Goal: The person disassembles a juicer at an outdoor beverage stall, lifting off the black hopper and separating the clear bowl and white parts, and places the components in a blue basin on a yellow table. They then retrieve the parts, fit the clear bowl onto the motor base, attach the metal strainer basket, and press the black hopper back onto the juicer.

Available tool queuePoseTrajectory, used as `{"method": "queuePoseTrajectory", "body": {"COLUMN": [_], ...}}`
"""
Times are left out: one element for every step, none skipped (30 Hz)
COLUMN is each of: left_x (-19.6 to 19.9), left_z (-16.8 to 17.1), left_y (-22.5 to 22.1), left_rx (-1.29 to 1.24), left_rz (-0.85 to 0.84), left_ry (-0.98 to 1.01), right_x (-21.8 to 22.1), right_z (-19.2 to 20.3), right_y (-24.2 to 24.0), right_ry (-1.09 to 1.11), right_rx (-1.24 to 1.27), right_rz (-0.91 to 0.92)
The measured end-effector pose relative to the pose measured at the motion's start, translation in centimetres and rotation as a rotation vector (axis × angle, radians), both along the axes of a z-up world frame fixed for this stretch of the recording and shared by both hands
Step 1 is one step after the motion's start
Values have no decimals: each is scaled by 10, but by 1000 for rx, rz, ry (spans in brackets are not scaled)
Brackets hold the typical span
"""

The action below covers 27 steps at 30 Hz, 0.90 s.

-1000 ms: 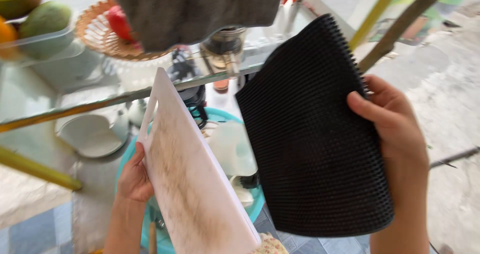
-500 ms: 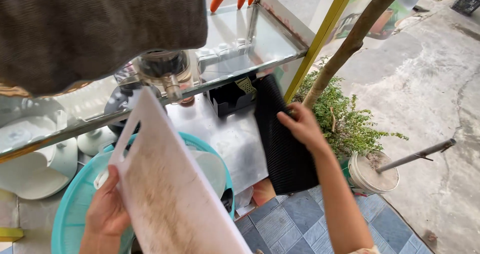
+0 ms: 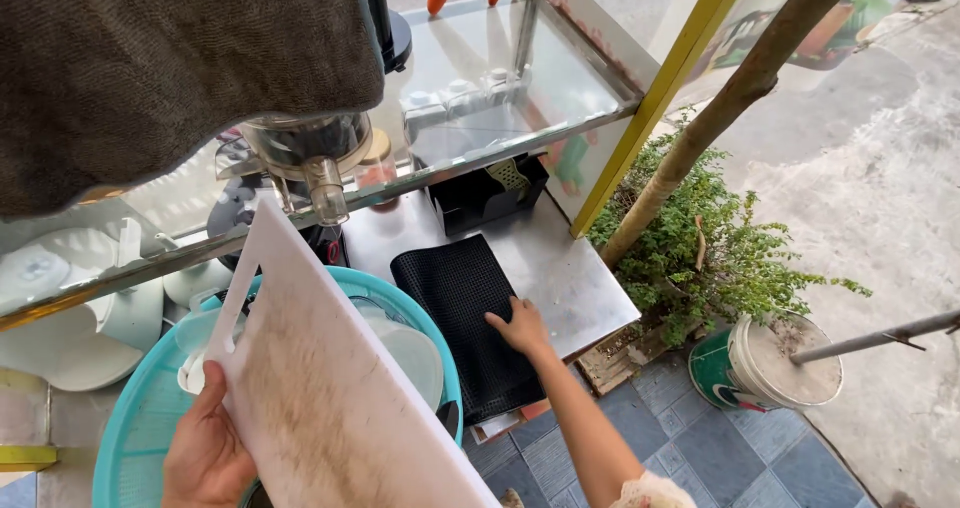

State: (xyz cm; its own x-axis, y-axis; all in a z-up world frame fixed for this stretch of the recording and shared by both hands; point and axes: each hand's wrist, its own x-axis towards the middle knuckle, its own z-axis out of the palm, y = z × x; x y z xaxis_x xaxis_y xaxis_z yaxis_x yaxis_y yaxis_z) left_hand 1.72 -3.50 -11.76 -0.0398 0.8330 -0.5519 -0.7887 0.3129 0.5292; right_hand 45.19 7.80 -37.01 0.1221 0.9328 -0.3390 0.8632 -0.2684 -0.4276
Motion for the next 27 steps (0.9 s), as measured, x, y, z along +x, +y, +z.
{"method": "queuePoseTrajectory", "body": {"left_x": [-1,-2,-2,-3,-2,-1,2,4,6,7,9,10,10,10,10,9,9,9,10,11,11,11,11,11,11,11,13], "left_z": [3,2,0,-1,-2,-2,-3,-4,-5,-7,-8,-9,-9,-7,-4,-1,1,4,6,8,9,10,9,7,5,5,6], "left_y": [-3,-2,-2,-2,0,1,3,4,5,7,8,8,9,9,8,7,8,8,9,10,9,9,8,7,6,6,7], "left_rx": [-20,-21,-12,-2,-4,3,8,5,19,33,30,28,27,27,16,5,9,20,32,37,20,2,1,23,42,38,29], "left_rz": [7,13,21,29,26,21,10,0,-5,-11,-17,-21,-22,-23,-20,-17,-17,-27,-37,-37,-30,-23,-19,-29,-42,-40,-25], "left_ry": [7,11,3,-6,-4,-2,-3,-5,-10,-16,-19,-20,-19,-19,4,28,26,19,9,6,26,46,46,16,-14,-13,-2], "right_x": [-3,-7,-10,-13,-9,-5,2,-2,-5,-9,-10,-12,-16,-3,9,21,41,61,83,94,104,114,122,130,139,142,147], "right_z": [-18,-10,-3,4,-2,-7,-12,-12,-11,-10,9,29,49,72,95,118,128,137,148,161,173,185,176,166,155,134,114], "right_y": [-7,-9,-17,-25,-20,-14,-11,-9,-4,0,-2,-4,-5,-4,-3,-2,3,8,13,13,13,13,15,17,17,17,16], "right_ry": [89,93,5,-83,-82,-58,-38,-40,-10,19,16,46,80,79,91,102,101,26,-50,-53,-136,-219,-219,-320,-421,-421,-409], "right_rx": [102,101,99,99,97,48,-2,-5,102,207,205,215,227,227,285,344,348,337,329,335,290,244,244,233,218,214,135], "right_rz": [-106,-100,-207,-314,-317,-323,-334,-344,-253,-161,-166,-146,-121,-123,-136,-149,-148,-202,-255,-254,-282,-310,-306,-309,-314,-311,-275]}}
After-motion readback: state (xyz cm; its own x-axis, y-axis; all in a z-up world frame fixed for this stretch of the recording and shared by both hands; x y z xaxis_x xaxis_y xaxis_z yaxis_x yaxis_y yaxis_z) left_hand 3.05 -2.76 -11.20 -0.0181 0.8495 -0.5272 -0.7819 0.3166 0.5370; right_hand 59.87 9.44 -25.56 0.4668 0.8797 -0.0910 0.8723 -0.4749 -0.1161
